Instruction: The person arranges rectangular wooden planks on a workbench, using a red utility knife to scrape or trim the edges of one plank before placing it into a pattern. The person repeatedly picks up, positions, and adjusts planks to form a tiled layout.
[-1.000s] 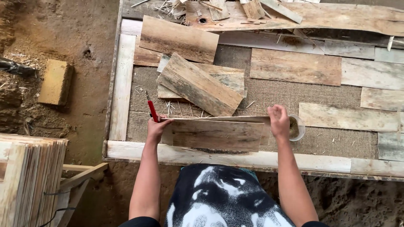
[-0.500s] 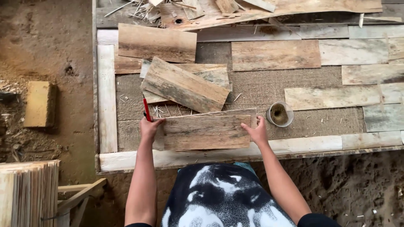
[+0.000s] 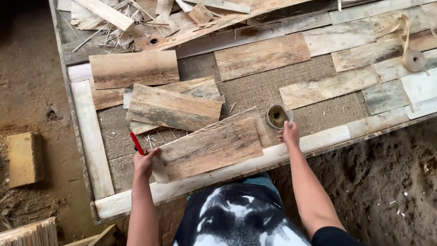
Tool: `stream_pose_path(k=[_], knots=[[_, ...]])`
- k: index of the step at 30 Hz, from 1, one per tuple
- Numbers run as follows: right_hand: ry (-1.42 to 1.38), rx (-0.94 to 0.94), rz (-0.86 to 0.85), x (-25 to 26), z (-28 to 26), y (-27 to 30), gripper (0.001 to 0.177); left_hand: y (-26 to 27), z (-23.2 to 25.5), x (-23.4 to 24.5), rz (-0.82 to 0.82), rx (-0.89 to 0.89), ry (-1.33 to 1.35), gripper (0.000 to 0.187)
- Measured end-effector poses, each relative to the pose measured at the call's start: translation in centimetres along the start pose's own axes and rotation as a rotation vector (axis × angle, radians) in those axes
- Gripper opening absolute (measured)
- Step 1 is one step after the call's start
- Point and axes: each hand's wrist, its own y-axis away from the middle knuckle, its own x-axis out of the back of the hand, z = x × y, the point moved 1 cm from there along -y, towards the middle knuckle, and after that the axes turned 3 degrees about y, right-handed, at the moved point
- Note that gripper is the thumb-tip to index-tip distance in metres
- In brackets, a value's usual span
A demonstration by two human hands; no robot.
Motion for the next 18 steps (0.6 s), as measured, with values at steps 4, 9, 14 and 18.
stream_pose_path(k=[4, 9, 14, 18], knots=[[-0.067, -0.019, -0.047, -1.0, -0.4, -2.7, 0.041, 3.7, 2.4, -1.6, 0.019, 0.068, 0.074, 0.049], [-0.231, 0.004, -0.215, -2.7, -8.8, -2.5, 0.052, 5.5, 1.8, -3.2, 0.085, 0.092, 0.045, 0.051], [-0.104, 0.118, -0.304, -3.6, -15.7, -2.5, 0.048, 3.7, -1.9, -3.4, 0.149, 0.084, -0.003, 0.050], [0.392, 0.361, -0.160, -1.0, -16.8, 5.5, 0.036, 4.9, 0.8, -5.7, 0.183, 0.070, 0.006, 0.050]])
